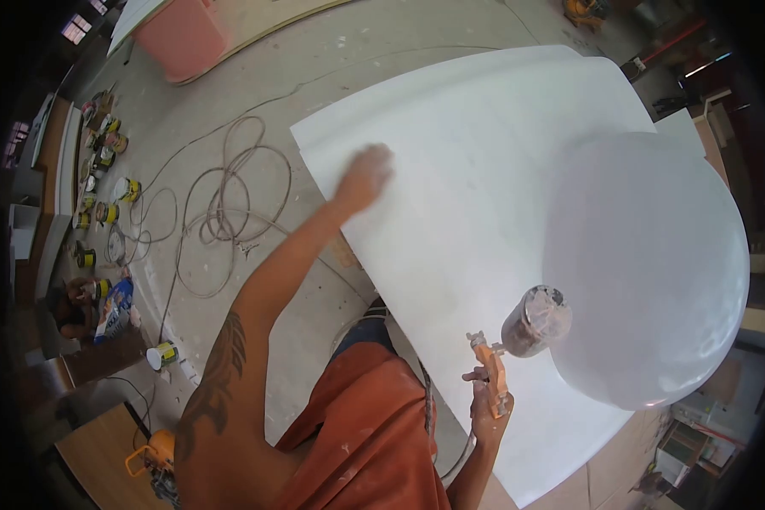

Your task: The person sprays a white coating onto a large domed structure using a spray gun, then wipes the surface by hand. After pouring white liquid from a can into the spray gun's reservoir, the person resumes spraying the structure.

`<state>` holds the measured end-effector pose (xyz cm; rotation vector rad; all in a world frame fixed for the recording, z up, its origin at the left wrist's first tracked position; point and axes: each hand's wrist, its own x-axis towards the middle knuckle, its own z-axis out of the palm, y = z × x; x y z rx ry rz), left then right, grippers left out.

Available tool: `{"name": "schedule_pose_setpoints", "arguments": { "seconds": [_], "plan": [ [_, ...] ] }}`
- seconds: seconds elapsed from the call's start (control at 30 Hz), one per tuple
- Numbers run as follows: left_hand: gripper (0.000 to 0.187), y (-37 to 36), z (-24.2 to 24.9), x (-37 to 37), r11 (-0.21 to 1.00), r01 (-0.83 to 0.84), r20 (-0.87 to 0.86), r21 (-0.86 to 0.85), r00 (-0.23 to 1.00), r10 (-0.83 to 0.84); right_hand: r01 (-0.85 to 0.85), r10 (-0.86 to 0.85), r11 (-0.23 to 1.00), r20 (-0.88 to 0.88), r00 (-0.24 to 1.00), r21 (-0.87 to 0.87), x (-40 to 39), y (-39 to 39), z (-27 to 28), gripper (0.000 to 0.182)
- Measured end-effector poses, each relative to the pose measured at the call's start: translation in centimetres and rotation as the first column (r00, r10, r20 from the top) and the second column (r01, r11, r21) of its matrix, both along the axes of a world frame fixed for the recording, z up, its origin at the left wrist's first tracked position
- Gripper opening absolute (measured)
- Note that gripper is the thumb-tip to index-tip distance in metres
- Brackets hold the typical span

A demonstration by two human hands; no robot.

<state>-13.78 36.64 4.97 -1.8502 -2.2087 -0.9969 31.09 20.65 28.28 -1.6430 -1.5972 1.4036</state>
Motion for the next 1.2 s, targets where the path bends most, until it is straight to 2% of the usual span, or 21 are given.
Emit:
{"name": "schedule_pose_setpoints", "arguments": {
  "seconds": [0.07,0.1,0.17,0.23,0.27,0.3,0.37,0.4,0.43,0.47,0.5,0.53,0.6,0.63,0.7,0.8,0.87,0.93,1.0,1.1,1.2],
  "plan": [
    [0.049,-3.3,3.8,4.9,0.867,0.439,0.003,-0.235,0.892,-0.451,0.026,-0.026,0.999,-0.009,1.0,0.019,-1.0,0.7,-0.5,0.043],
    [0.049,-3.7,3.7,4.3,0.871,0.435,0.004,-0.231,0.895,-0.446,0.014,-0.014,0.999,-0.009,1.0,0.031,-1.2,0.9,-0.8,0.043],
    [0.051,-4.4,3.1,1.8,0.933,0.299,-0.056,-0.199,0.947,-0.315,-0.001,0.001,0.999,-0.009,1.0,0.054,-1.8,1.6,-0.5,0.043],
    [0.056,-3.2,2.2,-3.7,0.982,0.011,-0.163,-0.187,0.986,-0.042,-0.048,0.046,0.996,0.028,0.999,0.081,-2.8,1.2,1.5,0.026],
    [0.058,-2.0,0.6,-6.1,0.943,-0.233,-0.205,-0.236,0.961,0.186,-0.046,0.043,0.995,0.03,0.999,0.089,-3.2,1.1,1.6,0.026],
    [0.06,-1.1,0.7,-8.2,0.811,-0.388,-0.094,-0.438,0.917,0.388,-0.011,0.01,0.992,0.016,1.0,0.122,-3.4,0.7,1.7,0.027],
    [0.06,-1.0,0.6,-7.1,0.813,-0.414,-0.109,-0.408,0.907,0.407,0.026,-0.027,0.987,0.002,1.0,0.161,-3.9,-0.3,1.8,0.027],
    [0.06,-0.8,0.8,-6.2,0.809,-0.447,-0.129,-0.382,0.893,0.432,0.059,-0.059,0.993,-0.009,0.998,0.105,-4.2,-0.6,2.0,0.027],
    [0.061,-1.1,-0.1,-2.9,0.923,-0.327,-0.25,-0.2,0.928,0.275,0.1,-0.099,0.994,-0.022,0.995,0.053,-4.2,-0.7,2.4,0.027],
    [0.059,-2.5,-1.1,1.5,0.985,-0.128,-0.298,-0.118,0.95,0.088,0.123,-0.121,0.99,-0.03,0.992,0.067,-3.9,-0.9,2.5,0.027],
    [0.059,-4.2,-1.2,6.2,0.995,0.052,-0.231,-0.09,0.97,-0.072,0.166,-0.166,0.985,-0.002,0.986,0.051,-3.7,-1.0,2.0,0.026],
    [0.06,-6.6,1.2,10.4,0.968,0.195,-0.095,-0.16,0.973,-0.212,0.216,-0.217,0.976,0.023,0.976,0.033,-3.4,-1.2,1.1,0.026],
    [0.062,-9.4,2.3,14.6,0.848,0.475,-0.085,-0.234,0.859,-0.505,0.265,-0.274,0.957,0.07,0.959,0.121,-2.2,-1.0,-0.8,0.027],
    [0.062,-9.0,2.3,14.4,0.838,0.495,-0.105,-0.231,0.843,-0.527,0.32,-0.329,0.939,0.064,0.942,0.128,-2.2,-0.5,-1.2,0.027],
    [0.059,-8.8,1.8,13.4,0.658,0.701,-0.073,-0.275,0.667,-0.742,0.393,-0.396,0.915,0.017,0.918,0.094,-2.0,0.4,-1.9,0.027],
    [0.054,-5.4,3.6,10.6,0.627,0.703,-0.059,-0.334,0.649,-0.759,0.413,-0.431,0.878,0.023,0.902,0.24,-3.4,2.2,-1.0,0.029],
    [0.053,-2.6,3.7,10.6,0.648,0.69,-0.089,-0.324,0.659,-0.747,0.428,-0.444,0.876,0.024,0.896,0.222,-3.9,2.3,0.0,0.029],
    [0.055,1.1,3.9,11.0,0.743,0.59,-0.196,-0.315,0.726,-0.66,0.369,-0.384,0.881,-0.009,0.923,0.296,-4.6,2.6,0.3,0.027],
    [0.056,5.2,3.9,11.4,0.737,0.598,-0.194,-0.316,0.719,-0.667,0.386,-0.403,0.87,-0.007,0.915,0.307,-5.0,2.7,-0.4,0.024],
    [0.053,12.0,3.7,10.6,0.784,0.585,-0.183,-0.207,0.764,-0.619,0.452,-0.454,0.887,0.002,0.891,0.09,-7.0,2.9,0.1,0.017],
    [0.053,18.1,4.2,9.5,0.842,0.505,-0.22,-0.19,0.814,-0.538,0.475,-0.471,0.875,-0.063,0.88,0.092,-8.7,3.0,0.7,0.015]
  ]
}}
